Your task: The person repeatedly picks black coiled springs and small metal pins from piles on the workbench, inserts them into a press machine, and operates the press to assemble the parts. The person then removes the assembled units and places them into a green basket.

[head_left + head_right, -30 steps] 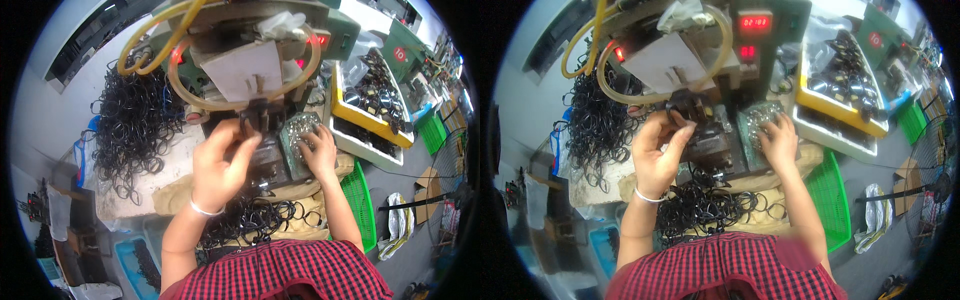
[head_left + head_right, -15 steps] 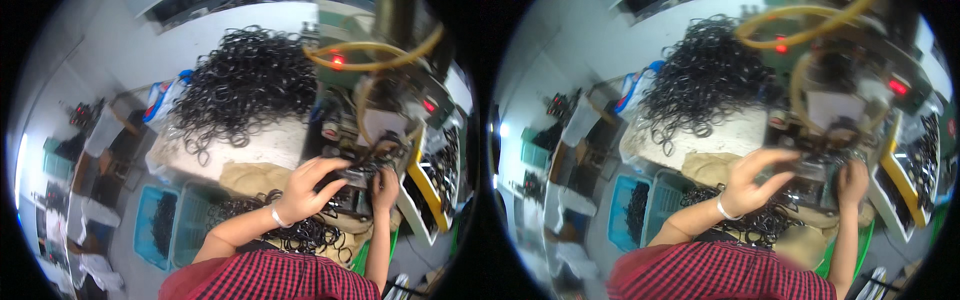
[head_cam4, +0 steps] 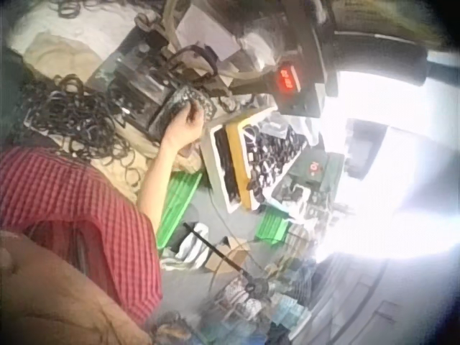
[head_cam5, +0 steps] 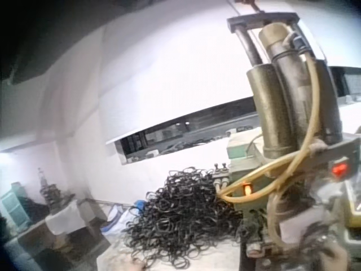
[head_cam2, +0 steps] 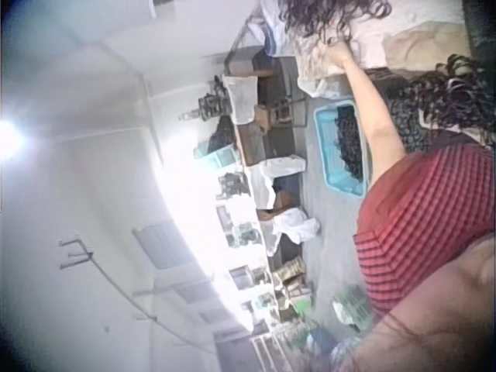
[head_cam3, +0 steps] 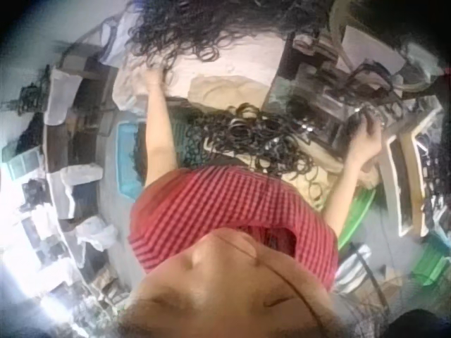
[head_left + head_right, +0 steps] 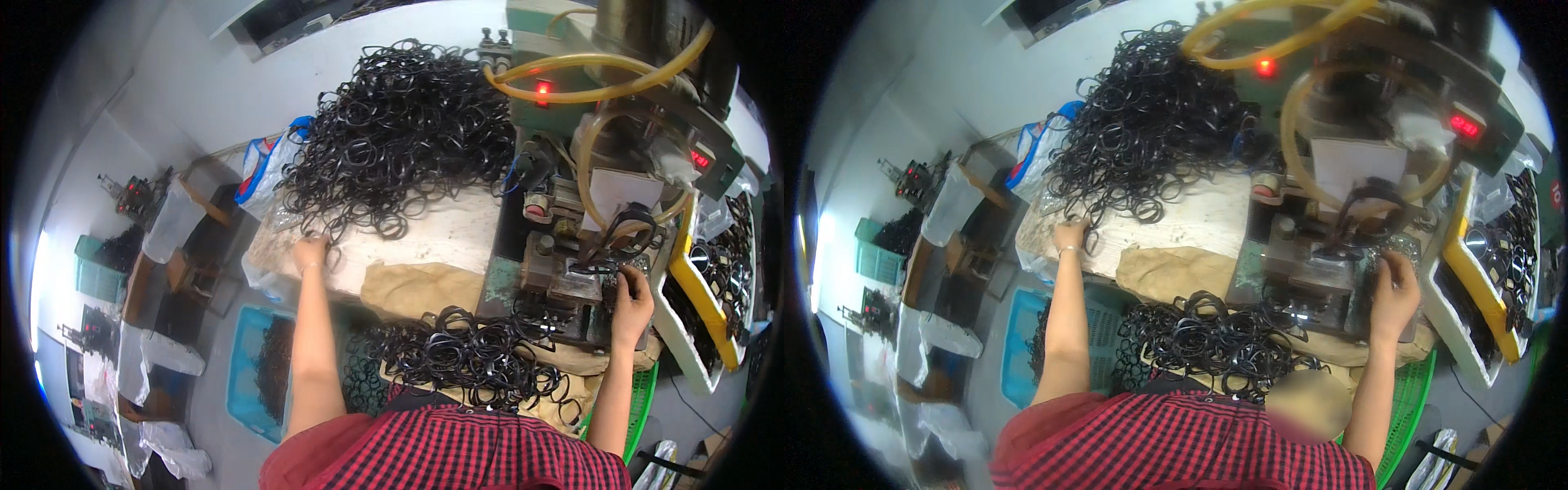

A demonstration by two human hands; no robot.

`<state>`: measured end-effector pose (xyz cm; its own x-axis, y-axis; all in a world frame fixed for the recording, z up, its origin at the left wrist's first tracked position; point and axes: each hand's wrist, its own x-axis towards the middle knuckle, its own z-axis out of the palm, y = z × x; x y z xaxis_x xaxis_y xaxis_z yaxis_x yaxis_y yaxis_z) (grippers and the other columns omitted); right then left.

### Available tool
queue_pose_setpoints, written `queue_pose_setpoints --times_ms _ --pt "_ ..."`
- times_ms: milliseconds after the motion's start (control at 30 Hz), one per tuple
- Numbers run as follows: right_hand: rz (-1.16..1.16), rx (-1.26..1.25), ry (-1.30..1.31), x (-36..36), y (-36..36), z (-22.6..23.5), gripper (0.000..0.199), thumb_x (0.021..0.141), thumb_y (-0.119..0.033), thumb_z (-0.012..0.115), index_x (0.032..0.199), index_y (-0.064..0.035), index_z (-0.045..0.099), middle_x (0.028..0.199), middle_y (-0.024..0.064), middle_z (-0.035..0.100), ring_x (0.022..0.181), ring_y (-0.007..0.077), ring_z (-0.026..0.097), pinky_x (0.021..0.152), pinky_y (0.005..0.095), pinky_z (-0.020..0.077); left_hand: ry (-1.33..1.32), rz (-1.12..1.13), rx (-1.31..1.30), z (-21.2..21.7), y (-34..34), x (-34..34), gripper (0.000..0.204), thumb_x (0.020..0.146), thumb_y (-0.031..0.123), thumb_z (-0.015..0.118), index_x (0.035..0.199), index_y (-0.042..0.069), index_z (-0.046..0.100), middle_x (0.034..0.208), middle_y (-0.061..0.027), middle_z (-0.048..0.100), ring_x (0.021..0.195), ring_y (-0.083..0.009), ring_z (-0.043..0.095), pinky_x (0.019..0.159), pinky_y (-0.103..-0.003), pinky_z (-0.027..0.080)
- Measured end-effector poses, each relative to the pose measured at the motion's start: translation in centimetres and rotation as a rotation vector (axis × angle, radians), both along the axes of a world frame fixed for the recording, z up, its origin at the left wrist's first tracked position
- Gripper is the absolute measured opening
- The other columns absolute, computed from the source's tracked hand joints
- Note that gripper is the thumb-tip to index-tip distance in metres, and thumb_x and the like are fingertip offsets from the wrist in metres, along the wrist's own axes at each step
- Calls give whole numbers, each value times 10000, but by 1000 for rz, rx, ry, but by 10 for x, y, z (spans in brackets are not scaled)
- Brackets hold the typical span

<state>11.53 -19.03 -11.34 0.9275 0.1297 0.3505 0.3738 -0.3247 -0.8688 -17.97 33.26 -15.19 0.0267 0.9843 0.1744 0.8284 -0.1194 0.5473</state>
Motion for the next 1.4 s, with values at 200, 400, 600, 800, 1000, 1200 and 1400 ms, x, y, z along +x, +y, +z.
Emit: queue_pose_setpoints --times_ms 200,400,600,800,1000,1200,1400 --pt "-207 -40 -166 -31 -63 -16 145 916 -39 598 1025 42 650 987 55 665 925 126 595 868 262 454 -739 -243 72 22 -85 6 185 884 164 668 832 -13 659 707 -67 639 577 -102 551 549 -233 438" --pt "-218 71 2 -55 -97 -11 157 894 -13 614 1034 24 676 1020 82 672 952 153 606 895 275 457 -1103 -545 -104 79 -169 45 79 959 121 532 955 42 530 900 -77 628 747 -175 647 649 -296 570" --pt "144 142 -89 -47 13 71 192 793 -22 671 984 -4 678 944 94 687 889 172 639 824 289 487 -1163 -799 -434 103 -209 115 64 941 129 550 949 97 496 841 -58 602 598 -180 627 500 -276 518" --pt "225 501 127 -41 51 46 345 804 30 627 1145 33 573 1022 84 655 955 151 620 859 275 481 -1081 -806 -577 72 -217 127 92 922 85 593 953 86 506 856 -57 612 728 -185 673 563 -240 548" --pt "298 659 306 -49 56 59 423 810 25 651 1214 31 528 1018 114 652 952 141 617 835 259 486 -1233 -919 -432 112 -238 134 88 924 97 580 985 71 523 897 -59 628 749 -181 660 647 -269 550" --pt "304 727 389 -75 61 87 449 827 -4 639 1255 17 506 1031 131 653 1004 163 612 916 281 461 -1264 -1143 -127 175 -271 104 124 914 68 560 1029 59 513 964 -95 612 827 -188 618 684 -300 544" --pt "283 2 -48 -48 22 76 293 805 -107 641 1086 -25 654 1261 195 569 1178 351 546 1010 424 420 -940 -1496 -35 164 -317 136 286 837 -97 619 1099 -22 533 967 -135 648 877 -195 656 783 -304 543"
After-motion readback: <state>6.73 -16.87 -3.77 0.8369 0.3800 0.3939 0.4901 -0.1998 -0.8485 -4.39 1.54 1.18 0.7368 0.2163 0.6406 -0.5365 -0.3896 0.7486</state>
